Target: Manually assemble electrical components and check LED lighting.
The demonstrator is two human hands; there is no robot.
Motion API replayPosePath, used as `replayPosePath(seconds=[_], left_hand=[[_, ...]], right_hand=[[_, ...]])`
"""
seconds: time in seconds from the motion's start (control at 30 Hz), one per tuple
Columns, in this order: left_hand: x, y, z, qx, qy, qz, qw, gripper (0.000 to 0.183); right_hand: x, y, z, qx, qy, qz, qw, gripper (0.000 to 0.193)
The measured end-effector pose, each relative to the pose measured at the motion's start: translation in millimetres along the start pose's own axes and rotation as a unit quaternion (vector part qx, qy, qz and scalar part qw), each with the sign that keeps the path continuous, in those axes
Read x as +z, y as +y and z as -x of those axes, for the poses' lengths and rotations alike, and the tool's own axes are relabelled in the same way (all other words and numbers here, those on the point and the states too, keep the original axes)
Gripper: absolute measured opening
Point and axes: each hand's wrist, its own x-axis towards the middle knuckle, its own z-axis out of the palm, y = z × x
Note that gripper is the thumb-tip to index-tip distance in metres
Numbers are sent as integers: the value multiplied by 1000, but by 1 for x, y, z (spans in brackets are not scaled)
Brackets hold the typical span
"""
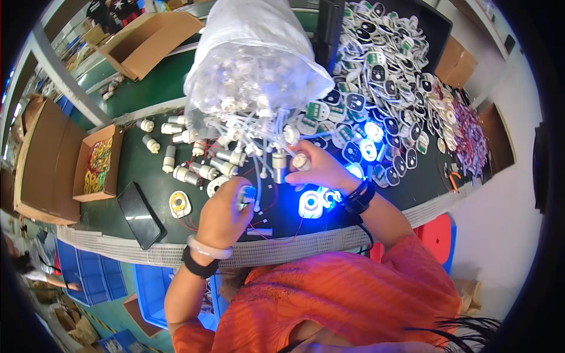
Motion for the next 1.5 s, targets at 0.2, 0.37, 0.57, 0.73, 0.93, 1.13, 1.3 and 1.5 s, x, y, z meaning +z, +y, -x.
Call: replayPosePath(seconds=[0.2, 0.37, 0.57, 0.73, 0.93, 1.13, 1.3, 1.5], left_hand=[[-30, -4, 32, -199, 70, 344, 915, 38], [-32, -11, 50, -181, 80, 323, 925, 44], [-29, -8, 56, -120, 103, 296, 942, 35], [-24, 0, 56, 14, 97, 183, 978, 33], [-19, 16, 58, -12, 105, 87, 991, 28], [-15, 12, 58, -53, 148, 81, 984, 16], [-18, 11, 57, -94, 151, 128, 976, 15], [-14, 6, 64, -128, 120, 178, 968, 19]], right_hand=[[-2, -14, 4, -46, -24, 69, 996, 78], [5, -28, 14, -3, -27, 77, 997, 68], [42, -50, 18, -48, 50, -54, 996, 45], [64, -46, 6, -100, -32, -17, 994, 27], [76, -40, -7, -195, -26, 118, 973, 24], [86, -57, 6, -309, 58, 354, 881, 30], [99, -55, 9, -327, -67, 289, 897, 33], [101, -38, -10, -296, -90, 204, 929, 17]])
